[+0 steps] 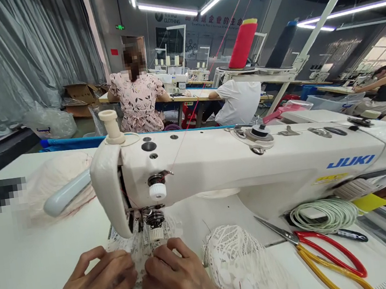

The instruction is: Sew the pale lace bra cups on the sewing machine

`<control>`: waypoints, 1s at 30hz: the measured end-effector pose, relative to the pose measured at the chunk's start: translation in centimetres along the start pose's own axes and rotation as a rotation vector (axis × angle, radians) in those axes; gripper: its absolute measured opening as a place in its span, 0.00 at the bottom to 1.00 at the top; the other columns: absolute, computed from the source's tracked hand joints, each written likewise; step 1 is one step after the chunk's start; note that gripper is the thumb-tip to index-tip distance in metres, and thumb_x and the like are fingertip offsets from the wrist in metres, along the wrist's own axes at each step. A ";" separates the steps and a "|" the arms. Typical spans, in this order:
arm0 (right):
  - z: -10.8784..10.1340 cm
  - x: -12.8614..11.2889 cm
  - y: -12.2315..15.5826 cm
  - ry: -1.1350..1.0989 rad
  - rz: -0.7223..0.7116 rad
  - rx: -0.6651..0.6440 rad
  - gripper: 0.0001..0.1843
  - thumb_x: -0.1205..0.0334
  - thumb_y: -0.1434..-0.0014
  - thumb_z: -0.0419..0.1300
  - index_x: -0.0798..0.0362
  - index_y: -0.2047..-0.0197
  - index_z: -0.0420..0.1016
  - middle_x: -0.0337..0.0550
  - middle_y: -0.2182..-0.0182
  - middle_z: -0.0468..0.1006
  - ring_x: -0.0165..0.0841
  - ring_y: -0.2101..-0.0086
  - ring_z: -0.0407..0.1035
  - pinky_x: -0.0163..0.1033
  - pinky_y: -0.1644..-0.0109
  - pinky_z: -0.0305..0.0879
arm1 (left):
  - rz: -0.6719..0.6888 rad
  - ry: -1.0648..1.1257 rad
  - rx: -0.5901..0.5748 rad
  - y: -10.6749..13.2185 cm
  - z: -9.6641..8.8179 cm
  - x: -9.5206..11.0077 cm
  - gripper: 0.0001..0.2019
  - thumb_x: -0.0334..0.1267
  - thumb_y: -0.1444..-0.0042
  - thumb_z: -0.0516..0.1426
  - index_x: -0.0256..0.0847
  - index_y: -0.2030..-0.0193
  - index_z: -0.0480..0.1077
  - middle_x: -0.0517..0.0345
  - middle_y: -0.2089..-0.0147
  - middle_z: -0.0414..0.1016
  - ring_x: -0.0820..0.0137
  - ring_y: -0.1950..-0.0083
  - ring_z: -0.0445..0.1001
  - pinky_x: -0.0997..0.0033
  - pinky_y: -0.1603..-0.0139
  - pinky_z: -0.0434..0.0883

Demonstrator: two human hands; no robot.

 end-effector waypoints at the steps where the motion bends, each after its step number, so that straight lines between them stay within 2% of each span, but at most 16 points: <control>1: 0.0 -0.1 0.0 -0.002 -0.014 0.011 0.15 0.75 0.37 0.46 0.57 0.67 0.71 0.43 0.73 0.72 0.32 0.69 0.65 0.40 0.63 0.58 | 0.009 0.001 0.000 -0.1 -0.1 0.1 0.19 0.24 0.35 0.41 0.37 0.66 0.71 0.58 0.67 0.75 0.74 0.63 0.71 0.67 0.57 0.60; 7: 0.0 -0.1 -0.1 -0.026 -0.040 0.005 0.16 0.77 0.38 0.44 0.58 0.67 0.72 0.42 0.73 0.73 0.31 0.70 0.65 0.40 0.62 0.58 | 0.051 -0.044 0.024 0.6 0.1 0.5 0.18 0.24 0.36 0.42 0.36 0.65 0.72 0.57 0.66 0.79 0.72 0.59 0.73 0.65 0.51 0.60; 13: -0.1 -0.2 -0.2 -0.038 -0.033 -0.035 0.15 0.74 0.36 0.44 0.60 0.63 0.72 0.45 0.70 0.75 0.32 0.69 0.66 0.41 0.63 0.58 | 0.040 -0.076 0.048 0.9 0.1 0.6 0.19 0.23 0.36 0.41 0.37 0.65 0.72 0.55 0.63 0.79 0.70 0.59 0.74 0.63 0.52 0.62; 19: -0.2 -0.2 -0.2 -0.021 -0.041 -0.035 0.15 0.74 0.36 0.45 0.59 0.63 0.72 0.43 0.72 0.74 0.32 0.70 0.66 0.41 0.63 0.58 | 0.049 -0.112 0.057 0.5 -0.1 0.8 0.19 0.25 0.35 0.42 0.37 0.64 0.73 0.56 0.63 0.80 0.70 0.59 0.74 0.62 0.52 0.61; 23: -0.1 -0.1 -0.1 -0.018 -0.023 -0.038 0.16 0.72 0.35 0.45 0.57 0.67 0.71 0.42 0.72 0.74 0.31 0.71 0.65 0.39 0.64 0.57 | 0.043 -0.098 0.035 0.2 -0.1 1.0 0.19 0.27 0.34 0.42 0.38 0.63 0.74 0.58 0.65 0.80 0.70 0.60 0.74 0.63 0.53 0.60; 26: 0.2 0.3 -0.1 -0.031 0.002 -0.015 0.20 0.60 0.31 0.43 0.56 0.68 0.70 0.42 0.72 0.74 0.31 0.70 0.66 0.40 0.63 0.57 | 0.013 -0.079 0.041 0.0 -0.1 0.8 0.20 0.31 0.33 0.41 0.39 0.63 0.74 0.58 0.65 0.80 0.71 0.61 0.74 0.63 0.53 0.60; 28: 0.3 0.7 0.0 -0.022 0.026 0.043 0.28 0.48 0.31 0.37 0.57 0.66 0.70 0.43 0.71 0.75 0.32 0.70 0.66 0.41 0.63 0.57 | 0.006 -0.109 0.076 -0.2 -0.1 0.6 0.20 0.32 0.33 0.42 0.40 0.63 0.74 0.58 0.66 0.80 0.71 0.61 0.74 0.63 0.54 0.60; 30: 0.3 1.3 0.0 0.007 0.056 0.101 0.35 0.42 0.34 0.31 0.56 0.64 0.70 0.45 0.69 0.76 0.33 0.70 0.67 0.42 0.61 0.57 | 0.003 -0.131 0.107 -0.4 0.0 0.3 0.19 0.34 0.33 0.42 0.39 0.63 0.74 0.58 0.66 0.80 0.71 0.62 0.73 0.63 0.55 0.60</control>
Point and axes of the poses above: each hand's wrist, its own y-axis away from the middle knuckle, its own z-axis out of the palm, x = y × z, the point moved 7 cm from there along -y, towards the middle knuckle
